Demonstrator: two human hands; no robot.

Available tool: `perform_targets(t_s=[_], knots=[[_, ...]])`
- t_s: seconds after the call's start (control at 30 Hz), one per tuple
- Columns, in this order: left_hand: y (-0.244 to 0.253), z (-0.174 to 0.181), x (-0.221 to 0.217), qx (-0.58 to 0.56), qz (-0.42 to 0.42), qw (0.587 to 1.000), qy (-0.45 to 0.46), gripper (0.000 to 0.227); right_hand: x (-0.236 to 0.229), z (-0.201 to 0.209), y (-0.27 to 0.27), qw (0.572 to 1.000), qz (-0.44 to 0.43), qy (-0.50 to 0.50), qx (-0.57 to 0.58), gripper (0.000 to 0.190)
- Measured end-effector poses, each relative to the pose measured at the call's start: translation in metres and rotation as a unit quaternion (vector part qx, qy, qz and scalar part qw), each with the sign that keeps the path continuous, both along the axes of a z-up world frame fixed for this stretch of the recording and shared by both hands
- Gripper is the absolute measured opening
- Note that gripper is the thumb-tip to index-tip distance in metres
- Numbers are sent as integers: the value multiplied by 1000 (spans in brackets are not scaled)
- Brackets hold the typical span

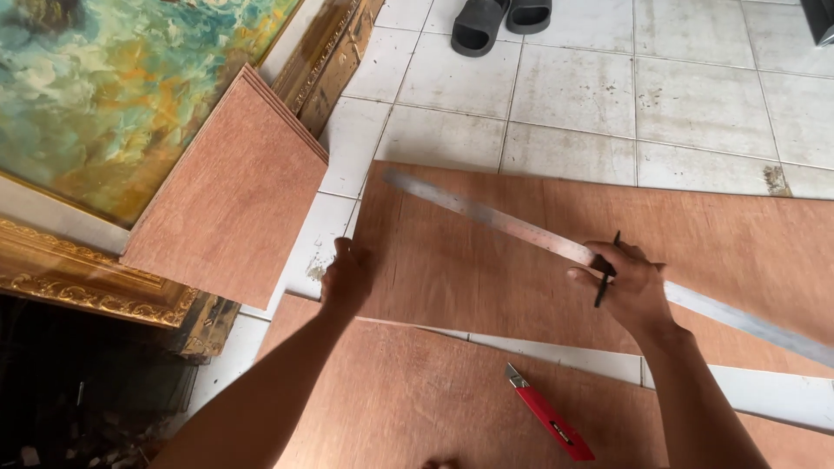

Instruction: The person measures and marks wooden panels with a metal ruler and pencil, then cuts them using a utility knife guided by the ruler. The person repeats this process on multiple panels, separating the cut pieces and stacking them.

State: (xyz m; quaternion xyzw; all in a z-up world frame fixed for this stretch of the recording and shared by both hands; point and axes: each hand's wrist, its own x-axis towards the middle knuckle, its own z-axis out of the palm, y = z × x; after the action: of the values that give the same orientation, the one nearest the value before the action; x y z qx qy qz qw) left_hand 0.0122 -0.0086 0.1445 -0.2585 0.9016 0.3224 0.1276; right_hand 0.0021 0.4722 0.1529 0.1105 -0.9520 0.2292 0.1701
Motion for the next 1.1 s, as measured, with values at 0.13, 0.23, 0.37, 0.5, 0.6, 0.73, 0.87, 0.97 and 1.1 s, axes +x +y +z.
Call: perform_targets(t_s=[0.13, 0.23, 0.37, 0.5, 0.6, 0.73, 0.87, 0.97, 1.1], knots=[[14, 14, 72, -33, -7, 999, -9, 34, 1, -19, -20, 999, 32, 11, -15, 30], [1, -24, 105, -110, -36, 992, -55, 34, 6, -26, -28, 997, 67, -11, 40, 29], [-18, -31, 110, -206, -123, 967, -83, 51, 2, -49, -30, 980, 90, -78, 157, 38], [-33, -28, 83, -271, -129, 953, -42, 62, -17, -54, -32, 972, 112, -127, 160, 43], [-35, -43, 57, -256, -66, 964, -7, 62, -42, -58, -31, 973, 128, -97, 166, 50], [-34, -84, 9, -220, 2, 975, 17, 59, -70, -68, -29, 971, 141, -125, 150, 46], [-19, -87, -23, -202, 58, 977, 44, 62, -94, -69, -39, 969, 162, -111, 150, 50], [-7, -90, -41, -204, 89, 974, 52, 63, -108, -81, -38, 969, 145, -79, 184, 50], [9, -105, -46, -250, 136, 952, 113, 59, -99, -95, -41, 984, 105, 11, 143, 47]])
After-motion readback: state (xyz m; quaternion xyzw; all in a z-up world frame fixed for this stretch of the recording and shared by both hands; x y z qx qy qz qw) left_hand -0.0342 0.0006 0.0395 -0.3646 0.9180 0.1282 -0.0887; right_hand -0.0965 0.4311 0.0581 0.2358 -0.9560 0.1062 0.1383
